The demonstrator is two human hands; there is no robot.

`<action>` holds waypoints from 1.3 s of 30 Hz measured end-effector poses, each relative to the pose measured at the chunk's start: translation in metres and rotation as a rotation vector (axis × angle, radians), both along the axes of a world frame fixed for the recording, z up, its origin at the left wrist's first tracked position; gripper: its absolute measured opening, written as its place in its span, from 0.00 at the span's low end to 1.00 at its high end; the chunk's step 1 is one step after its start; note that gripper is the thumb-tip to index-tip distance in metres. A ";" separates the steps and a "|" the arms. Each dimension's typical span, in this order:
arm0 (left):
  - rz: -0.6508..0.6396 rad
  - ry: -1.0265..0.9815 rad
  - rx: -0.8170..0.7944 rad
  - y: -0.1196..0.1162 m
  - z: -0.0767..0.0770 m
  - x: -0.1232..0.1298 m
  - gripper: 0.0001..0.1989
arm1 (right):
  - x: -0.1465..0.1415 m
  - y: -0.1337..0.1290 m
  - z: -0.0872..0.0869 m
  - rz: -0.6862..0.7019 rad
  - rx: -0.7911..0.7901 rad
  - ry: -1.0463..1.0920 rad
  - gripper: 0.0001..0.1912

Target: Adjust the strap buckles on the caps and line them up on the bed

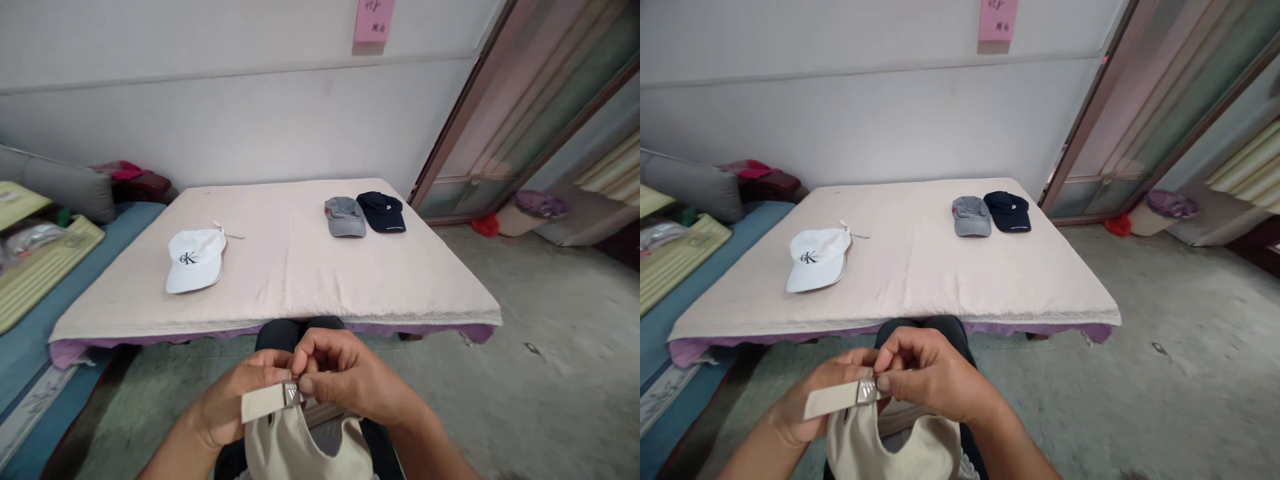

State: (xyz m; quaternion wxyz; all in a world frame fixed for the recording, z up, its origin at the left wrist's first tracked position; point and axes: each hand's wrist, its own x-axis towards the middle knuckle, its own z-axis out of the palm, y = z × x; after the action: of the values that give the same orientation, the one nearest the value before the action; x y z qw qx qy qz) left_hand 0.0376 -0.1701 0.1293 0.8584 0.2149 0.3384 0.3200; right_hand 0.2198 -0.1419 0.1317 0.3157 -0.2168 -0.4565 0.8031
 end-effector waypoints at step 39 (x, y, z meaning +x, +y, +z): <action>-0.159 0.242 0.172 0.004 0.005 -0.026 0.16 | -0.012 0.007 -0.005 -0.020 0.008 -0.044 0.17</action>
State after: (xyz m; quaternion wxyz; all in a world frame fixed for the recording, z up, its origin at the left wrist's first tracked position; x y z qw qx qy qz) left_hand 0.0114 -0.1663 0.1343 0.8125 0.3509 0.3924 0.2506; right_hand 0.2077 -0.1352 0.1265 0.3144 -0.2376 -0.4645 0.7930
